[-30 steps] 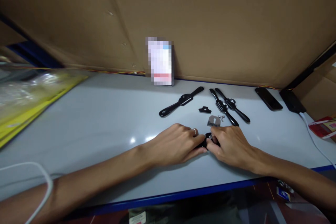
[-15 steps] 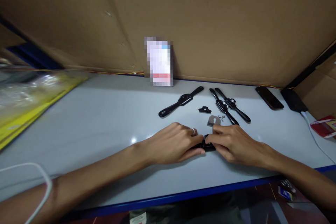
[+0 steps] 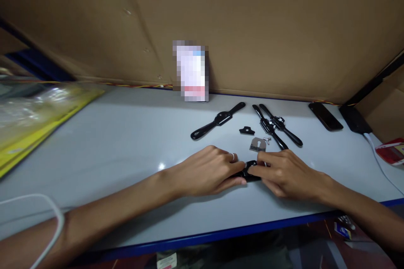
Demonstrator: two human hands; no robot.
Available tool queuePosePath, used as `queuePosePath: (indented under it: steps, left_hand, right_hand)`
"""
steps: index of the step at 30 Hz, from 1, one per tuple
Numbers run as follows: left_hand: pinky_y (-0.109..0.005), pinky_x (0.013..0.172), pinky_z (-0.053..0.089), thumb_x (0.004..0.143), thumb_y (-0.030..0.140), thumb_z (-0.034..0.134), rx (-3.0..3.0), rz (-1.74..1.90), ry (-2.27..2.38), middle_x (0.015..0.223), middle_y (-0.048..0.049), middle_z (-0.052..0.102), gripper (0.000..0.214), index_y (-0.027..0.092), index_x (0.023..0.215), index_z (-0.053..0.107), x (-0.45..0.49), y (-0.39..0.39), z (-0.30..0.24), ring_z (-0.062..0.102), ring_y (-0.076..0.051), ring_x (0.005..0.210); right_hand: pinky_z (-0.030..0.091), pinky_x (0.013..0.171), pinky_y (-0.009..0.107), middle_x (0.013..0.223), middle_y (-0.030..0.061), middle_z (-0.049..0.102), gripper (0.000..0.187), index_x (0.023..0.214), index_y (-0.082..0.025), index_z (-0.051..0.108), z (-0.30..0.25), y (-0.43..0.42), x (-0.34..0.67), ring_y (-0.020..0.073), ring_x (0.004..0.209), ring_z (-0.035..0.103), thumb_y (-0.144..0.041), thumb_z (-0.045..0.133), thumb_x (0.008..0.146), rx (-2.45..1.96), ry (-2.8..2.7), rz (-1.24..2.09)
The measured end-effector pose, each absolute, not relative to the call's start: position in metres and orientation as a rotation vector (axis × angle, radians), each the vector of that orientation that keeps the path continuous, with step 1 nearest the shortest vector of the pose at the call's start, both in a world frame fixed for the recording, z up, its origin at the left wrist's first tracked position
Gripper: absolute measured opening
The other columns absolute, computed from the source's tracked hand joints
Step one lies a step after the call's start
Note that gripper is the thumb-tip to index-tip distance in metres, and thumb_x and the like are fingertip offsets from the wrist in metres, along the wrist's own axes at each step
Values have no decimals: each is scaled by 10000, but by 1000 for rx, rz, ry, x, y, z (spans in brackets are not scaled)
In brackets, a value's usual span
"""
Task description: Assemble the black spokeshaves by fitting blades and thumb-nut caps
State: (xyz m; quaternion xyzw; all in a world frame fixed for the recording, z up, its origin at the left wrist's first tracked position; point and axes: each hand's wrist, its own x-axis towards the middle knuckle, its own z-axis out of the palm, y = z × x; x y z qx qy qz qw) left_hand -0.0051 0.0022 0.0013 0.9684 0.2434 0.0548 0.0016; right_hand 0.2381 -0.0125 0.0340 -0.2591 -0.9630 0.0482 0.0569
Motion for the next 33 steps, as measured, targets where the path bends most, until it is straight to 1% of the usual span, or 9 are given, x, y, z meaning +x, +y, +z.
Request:
queuePosePath:
  steps: [3, 5, 11, 14, 17, 23, 26, 29, 33]
  left_hand:
    - [-333, 489, 265, 1073, 474, 293, 3059, 210, 757, 677, -13, 620, 484, 183, 883, 629, -5, 2, 2, 551, -143, 488]
    - [-330, 486, 266, 1074, 480, 287, 3068, 213, 759, 671, -11, 616, 494, 183, 878, 630, -5, 2, 2, 542, -141, 480]
    - [-330, 481, 279, 1077, 474, 272, 3075, 226, 743, 656, -14, 610, 506, 180, 876, 632, -5, 2, 3, 522, -146, 468]
    - [-332, 479, 292, 1078, 471, 274, 3065, 243, 733, 656, -15, 608, 512, 177, 862, 633, -5, 3, 3, 513, -147, 470]
    - [-329, 476, 300, 1079, 472, 271, 3060, 268, 737, 646, -6, 595, 523, 174, 847, 634, -5, 2, 3, 499, -137, 460]
    - [-332, 481, 284, 1073, 464, 310, 3060, 212, 748, 665, -13, 614, 470, 180, 884, 633, -6, 2, 2, 532, -140, 476]
    - [-333, 483, 272, 1071, 461, 324, 3067, 191, 754, 675, -16, 621, 455, 181, 880, 628, -6, 2, 2, 548, -141, 488]
    - [-338, 483, 265, 1068, 462, 338, 3081, 191, 764, 669, -13, 618, 447, 185, 872, 628, -6, 2, 2, 540, -144, 479]
    - [-334, 484, 261, 1069, 472, 323, 3072, 176, 763, 670, -16, 620, 461, 185, 876, 627, -6, 2, 2, 537, -150, 480]
  right_hand:
    - [182, 532, 292, 812, 45, 583, 278, 844, -157, 685, 34, -13, 239, 114, 570, 305, -62, 428, 885, -771, -2938, 111]
    - [181, 538, 296, 805, 52, 590, 278, 832, -148, 683, 33, -11, 241, 117, 579, 328, -70, 424, 895, -826, -2905, 57]
    - [181, 542, 289, 825, 53, 606, 312, 1015, -152, 704, 34, -12, 239, 122, 597, 365, -85, 418, 910, -834, -2892, 73]
    - [174, 531, 285, 787, 33, 584, 293, 910, -165, 702, 36, -12, 239, 113, 563, 305, -58, 431, 881, -772, -2953, 117]
    - [176, 538, 292, 791, 46, 591, 273, 818, -150, 681, 34, -11, 240, 114, 573, 324, -66, 431, 889, -840, -2919, 36]
    - [181, 538, 298, 797, 44, 600, 327, 1021, -159, 706, 36, -11, 240, 127, 590, 360, -76, 413, 902, -820, -2926, 89]
    - [169, 530, 293, 771, 33, 590, 303, 898, -164, 707, 37, -12, 240, 116, 561, 312, -64, 421, 882, -775, -2971, 111]
    - [160, 534, 298, 772, 51, 602, 294, 822, -145, 685, 35, -11, 241, 120, 572, 332, -73, 410, 895, -844, -2913, 1]
    - [168, 540, 298, 810, 62, 624, 334, 1017, -142, 704, 35, -10, 241, 132, 598, 386, -75, 396, 907, -846, -2897, -6]
